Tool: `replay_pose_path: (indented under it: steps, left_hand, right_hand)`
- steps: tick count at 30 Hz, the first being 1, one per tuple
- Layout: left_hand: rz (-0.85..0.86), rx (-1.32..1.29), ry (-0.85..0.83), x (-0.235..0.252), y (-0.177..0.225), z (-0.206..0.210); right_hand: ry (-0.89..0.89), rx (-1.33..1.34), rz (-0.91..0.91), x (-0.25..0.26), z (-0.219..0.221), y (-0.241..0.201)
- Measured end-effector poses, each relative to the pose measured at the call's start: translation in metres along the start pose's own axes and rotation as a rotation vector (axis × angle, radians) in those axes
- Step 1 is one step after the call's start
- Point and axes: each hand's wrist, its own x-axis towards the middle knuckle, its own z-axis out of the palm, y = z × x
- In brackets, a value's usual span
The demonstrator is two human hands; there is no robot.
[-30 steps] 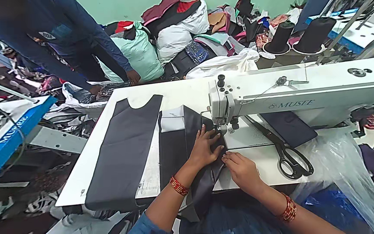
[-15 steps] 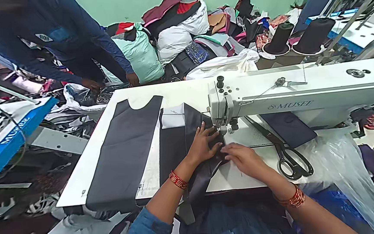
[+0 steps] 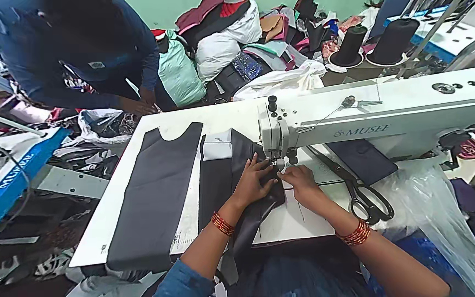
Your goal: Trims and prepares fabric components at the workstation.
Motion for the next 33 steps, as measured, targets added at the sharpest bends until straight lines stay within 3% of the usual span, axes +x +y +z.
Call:
replay_pose_path:
  steps: [10,14,17,20,24,28,33]
  left_hand:
    - [0.003,0.038,-0.03,0.007,-0.007,-0.003]
    - [0.071,0.057,0.043,0.009,-0.012,0.002]
    - [0.108,0.066,0.068,0.008,-0.018,0.007]
    - [0.115,0.063,0.088,0.007,-0.021,0.008]
    - [0.102,0.07,0.093,0.007,-0.021,0.008]
    - [0.052,0.073,0.045,0.005,-0.013,0.005]
    - [0.012,0.069,-0.004,0.007,-0.008,0.0]
  right_hand:
    - [-0.057,0.024,0.034,0.004,-0.005,-0.002]
    - [0.207,0.046,0.054,-0.025,-0.038,0.013]
    - [0.498,-0.165,0.198,-0.058,-0.083,0.048]
    - [0.679,-0.352,0.355,-0.09,-0.12,0.089]
    - [0.673,-0.4,0.387,-0.112,-0.125,0.119]
    - [0.6,-0.387,0.376,-0.118,-0.126,0.115]
    - [0.696,-0.409,0.255,-0.121,-0.111,0.126]
